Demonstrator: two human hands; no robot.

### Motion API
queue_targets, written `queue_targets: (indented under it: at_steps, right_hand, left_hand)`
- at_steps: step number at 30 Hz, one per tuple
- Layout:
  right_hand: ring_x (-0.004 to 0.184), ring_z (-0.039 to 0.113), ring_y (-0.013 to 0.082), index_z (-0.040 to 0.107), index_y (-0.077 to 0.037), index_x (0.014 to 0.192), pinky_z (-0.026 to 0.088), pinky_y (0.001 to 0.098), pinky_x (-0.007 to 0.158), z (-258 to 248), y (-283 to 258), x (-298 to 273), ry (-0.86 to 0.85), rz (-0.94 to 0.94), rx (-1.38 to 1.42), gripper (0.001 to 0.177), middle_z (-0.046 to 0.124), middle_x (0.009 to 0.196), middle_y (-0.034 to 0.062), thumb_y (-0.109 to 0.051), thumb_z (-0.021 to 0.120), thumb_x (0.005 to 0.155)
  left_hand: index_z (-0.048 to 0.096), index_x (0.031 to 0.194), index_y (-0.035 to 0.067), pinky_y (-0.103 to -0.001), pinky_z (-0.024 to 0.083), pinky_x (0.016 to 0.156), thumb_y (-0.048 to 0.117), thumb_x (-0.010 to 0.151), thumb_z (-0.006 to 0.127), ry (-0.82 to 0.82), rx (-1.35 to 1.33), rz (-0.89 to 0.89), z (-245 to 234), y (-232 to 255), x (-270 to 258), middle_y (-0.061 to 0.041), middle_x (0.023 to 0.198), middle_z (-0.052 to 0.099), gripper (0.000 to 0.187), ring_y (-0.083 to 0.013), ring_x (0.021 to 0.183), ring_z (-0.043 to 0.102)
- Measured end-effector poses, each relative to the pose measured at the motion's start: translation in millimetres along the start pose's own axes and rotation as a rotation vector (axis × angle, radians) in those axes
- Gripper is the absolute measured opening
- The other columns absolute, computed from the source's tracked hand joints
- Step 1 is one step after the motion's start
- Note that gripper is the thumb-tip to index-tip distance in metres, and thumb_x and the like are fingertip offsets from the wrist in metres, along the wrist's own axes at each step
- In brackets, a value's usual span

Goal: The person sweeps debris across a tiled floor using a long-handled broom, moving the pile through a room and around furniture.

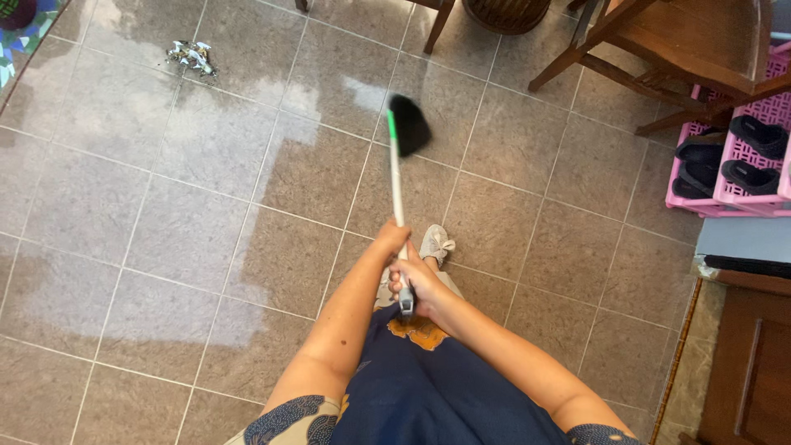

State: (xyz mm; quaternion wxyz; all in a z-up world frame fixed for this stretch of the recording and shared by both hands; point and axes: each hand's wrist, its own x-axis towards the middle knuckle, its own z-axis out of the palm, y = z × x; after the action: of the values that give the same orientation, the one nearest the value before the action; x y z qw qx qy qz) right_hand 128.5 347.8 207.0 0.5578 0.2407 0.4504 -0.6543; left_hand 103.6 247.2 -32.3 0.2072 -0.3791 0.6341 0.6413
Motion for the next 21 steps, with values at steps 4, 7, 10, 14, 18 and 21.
queue_targets:
  at_steps: [4,7,10,14,18,21]
  right_hand:
    - [0.045,0.047,0.0099,0.008,-0.038,0.162,0.041,0.0288,0.039,9.0,-17.6,30.7,0.016,-0.053,-0.032,0.090,0.047,0.066,-0.0003,-0.007,0.052,0.090]
    - [0.044,0.045,0.0080,0.008,-0.034,0.164,0.041,0.0274,0.037,3.7,-36.2,23.7,-0.055,-0.114,-0.056,0.089,0.046,0.066,-0.0016,-0.008,0.050,0.091]
    - [0.046,0.046,0.0066,0.011,-0.032,0.168,0.040,0.0242,0.038,-2.5,-48.9,1.2,-0.099,-0.200,-0.090,0.088,0.048,0.068,-0.0010,-0.007,0.051,0.093]
    - [0.045,0.048,0.0100,0.004,-0.040,0.164,0.043,0.0285,0.038,-0.7,-52.7,-29.8,-0.011,-0.192,-0.127,0.092,0.048,0.068,0.0002,-0.007,0.050,0.092]
    - [0.049,0.051,0.0129,0.001,-0.053,0.158,0.046,0.0303,0.043,6.7,-69.5,-18.6,0.039,-0.098,-0.099,0.095,0.050,0.069,0.0011,-0.008,0.050,0.090]
    - [0.054,0.054,0.0118,0.015,-0.045,0.160,0.048,0.0295,0.046,8.1,-86.7,16.2,-0.028,-0.072,-0.043,0.087,0.051,0.071,-0.0006,-0.006,0.054,0.092]
  left_hand:
    - [0.049,0.136,-0.003,-0.046,0.058,0.081,0.016,0.085,0.063,0.175,0.020,0.062,-29.0,32.1,20.1,-0.027,0.111,0.068,0.056,-0.0369,0.098,0.071]
    - [0.036,0.147,-0.001,-0.047,0.057,0.086,0.017,0.084,0.063,0.219,0.016,0.106,-32.0,73.2,10.7,-0.030,0.117,0.065,0.071,-0.0402,0.104,0.069]
    - [0.030,0.153,0.002,-0.047,0.055,0.090,0.020,0.083,0.063,0.185,0.039,0.147,-20.5,104.3,-19.1,-0.032,0.118,0.066,0.079,-0.0418,0.106,0.069]
    - [0.026,0.156,0.003,-0.046,0.056,0.091,0.020,0.082,0.064,0.096,0.078,0.246,6.4,117.6,-31.9,-0.032,0.119,0.067,0.084,-0.0421,0.107,0.070]
    - [0.041,0.148,0.005,-0.046,0.053,0.092,0.021,0.084,0.066,0.057,0.134,0.275,10.9,109.5,5.3,-0.029,0.118,0.066,0.071,-0.0407,0.108,0.067]
    - [0.062,0.129,0.001,-0.043,0.057,0.086,0.020,0.083,0.063,-0.013,-0.001,0.178,7.7,94.8,42.8,-0.023,0.108,0.075,0.050,-0.0346,0.099,0.073]
